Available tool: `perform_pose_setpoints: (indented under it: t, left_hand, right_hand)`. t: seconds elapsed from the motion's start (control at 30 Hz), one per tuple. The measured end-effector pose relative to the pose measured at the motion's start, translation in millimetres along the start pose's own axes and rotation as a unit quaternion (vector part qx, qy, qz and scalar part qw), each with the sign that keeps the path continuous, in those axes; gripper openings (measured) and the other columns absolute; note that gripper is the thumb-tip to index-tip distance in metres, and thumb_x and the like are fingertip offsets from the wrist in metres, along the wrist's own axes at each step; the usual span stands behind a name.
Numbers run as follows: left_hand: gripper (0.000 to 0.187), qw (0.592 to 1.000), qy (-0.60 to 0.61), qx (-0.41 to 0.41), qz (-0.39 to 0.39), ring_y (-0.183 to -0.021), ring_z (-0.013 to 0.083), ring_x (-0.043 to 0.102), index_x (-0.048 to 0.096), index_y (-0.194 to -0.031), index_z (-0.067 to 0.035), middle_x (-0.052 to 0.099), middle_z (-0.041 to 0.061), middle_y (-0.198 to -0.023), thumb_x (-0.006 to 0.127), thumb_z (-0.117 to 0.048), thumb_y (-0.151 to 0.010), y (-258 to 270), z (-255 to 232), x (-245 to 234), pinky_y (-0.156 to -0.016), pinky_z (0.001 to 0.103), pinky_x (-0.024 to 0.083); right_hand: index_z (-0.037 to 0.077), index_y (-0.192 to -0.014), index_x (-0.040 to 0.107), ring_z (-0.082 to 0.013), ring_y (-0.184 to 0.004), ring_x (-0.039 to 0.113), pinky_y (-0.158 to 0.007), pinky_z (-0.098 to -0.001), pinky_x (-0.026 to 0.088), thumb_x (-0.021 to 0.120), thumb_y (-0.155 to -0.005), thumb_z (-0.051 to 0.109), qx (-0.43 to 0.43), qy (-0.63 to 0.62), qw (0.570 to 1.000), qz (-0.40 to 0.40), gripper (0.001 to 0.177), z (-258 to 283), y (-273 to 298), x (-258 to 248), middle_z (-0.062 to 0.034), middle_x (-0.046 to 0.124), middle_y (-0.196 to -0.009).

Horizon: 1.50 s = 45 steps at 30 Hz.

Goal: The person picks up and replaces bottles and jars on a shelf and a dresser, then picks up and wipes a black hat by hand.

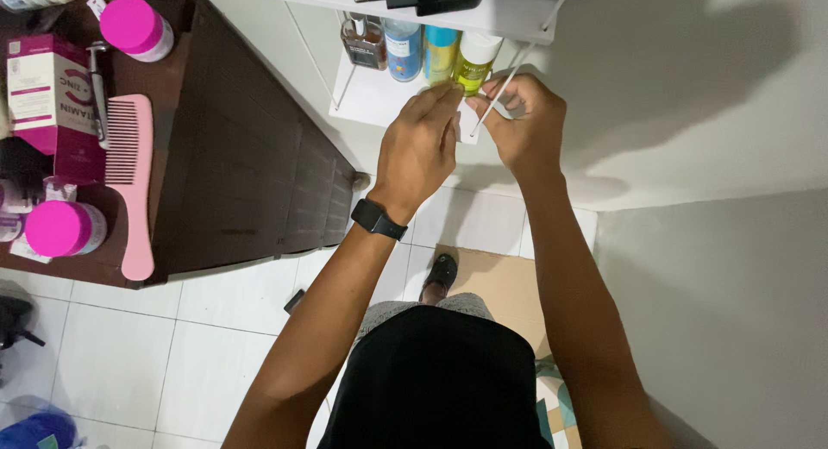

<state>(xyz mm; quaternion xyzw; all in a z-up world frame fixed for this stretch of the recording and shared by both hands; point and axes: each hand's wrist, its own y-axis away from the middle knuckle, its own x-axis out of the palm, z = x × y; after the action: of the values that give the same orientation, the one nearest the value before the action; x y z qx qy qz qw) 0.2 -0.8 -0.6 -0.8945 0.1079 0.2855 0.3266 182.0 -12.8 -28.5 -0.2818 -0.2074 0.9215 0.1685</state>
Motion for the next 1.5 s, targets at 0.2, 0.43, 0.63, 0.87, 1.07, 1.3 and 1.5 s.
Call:
perform_pose_setpoints:
  t: [0.2,0.43,0.63,0.87,1.07,1.3,1.5]
  left_hand:
    - [0.033,1.0,-0.005,0.019,-0.009,-0.12,0.0392,0.064,0.064,-0.126,0.004,0.066,0.022,-0.129,0.067,0.001,-0.093,-1.9,4.3,3.6,-0.104,0.045,0.053]
    - [0.038,1.0,0.002,-0.002,-0.002,-0.116,0.0396,0.064,0.064,-0.129,0.005,0.066,0.023,-0.13,0.067,0.001,-0.091,-2.4,2.0,5.1,-0.1,0.045,0.054]
    - [0.039,1.0,-0.005,0.008,-0.003,-0.119,0.0398,0.064,0.063,-0.129,0.005,0.065,0.024,-0.13,0.068,0.001,-0.09,-2.9,2.4,5.8,-0.103,0.045,0.053]
    - [0.039,1.0,0.0,0.003,-0.001,-0.117,0.0399,0.064,0.064,-0.128,0.005,0.066,0.024,-0.13,0.069,0.0,-0.09,-3.8,1.0,5.1,-0.101,0.045,0.054]
    - [0.038,1.0,0.009,0.0,0.006,-0.118,0.0402,0.064,0.063,-0.128,0.005,0.066,0.024,-0.13,0.069,-0.001,-0.091,-3.2,3.6,4.9,-0.102,0.045,0.054]
    - [0.036,1.0,0.018,0.003,0.016,-0.12,0.0406,0.063,0.064,-0.128,0.005,0.066,0.024,-0.129,0.068,-0.001,-0.093,-1.5,6.3,0.8,-0.104,0.044,0.053]
    - [0.035,1.0,0.02,0.003,0.02,-0.121,0.039,0.064,0.064,-0.129,0.004,0.066,0.023,-0.13,0.066,0.0,-0.094,2.4,7.0,-4.2,-0.105,0.043,0.053]
  right_hand:
    - [0.002,-0.099,0.069,-0.0146,-0.088,0.07,-0.076,-0.0306,0.056,0.089,-0.087,0.01,-0.013,0.003,1.0,-0.001,0.025,-1.1,-1.8,1.3,-0.0054,0.074,-0.099]
    - [0.002,-0.095,0.065,-0.0138,-0.092,0.071,-0.078,-0.0316,0.057,0.089,-0.089,0.009,-0.019,-0.008,1.0,-0.003,0.026,1.7,1.1,-2.3,-0.0061,0.074,-0.104]
    - [0.003,-0.098,0.069,-0.0126,-0.09,0.072,-0.071,-0.03,0.058,0.089,-0.089,0.01,0.012,-0.001,1.0,0.002,0.022,-2.1,0.8,-0.3,-0.0048,0.074,-0.099]
    - [0.001,-0.096,0.067,-0.015,-0.089,0.07,-0.073,-0.0317,0.058,0.089,-0.089,0.009,-0.013,-0.013,1.0,-0.01,0.024,-2.9,1.5,-1.7,-0.0064,0.074,-0.099]
    - [0.001,-0.094,0.067,-0.0156,-0.089,0.071,-0.073,-0.0315,0.057,0.089,-0.089,0.01,-0.012,-0.007,1.0,-0.006,0.025,-1.3,1.1,-2.6,-0.0062,0.073,-0.099]
    - [0.002,-0.087,0.064,-0.0159,-0.094,0.072,-0.075,-0.032,0.057,0.088,-0.088,0.011,0.019,-0.022,0.999,-0.019,0.026,-3.2,3.6,0.4,-0.0073,0.076,-0.103]
    - [0.003,-0.095,0.064,-0.0157,-0.093,0.07,-0.08,-0.0332,0.054,0.083,-0.094,0.007,-0.013,-0.053,0.998,-0.04,0.019,-9.1,12.2,1.0,-0.0087,0.078,-0.104]
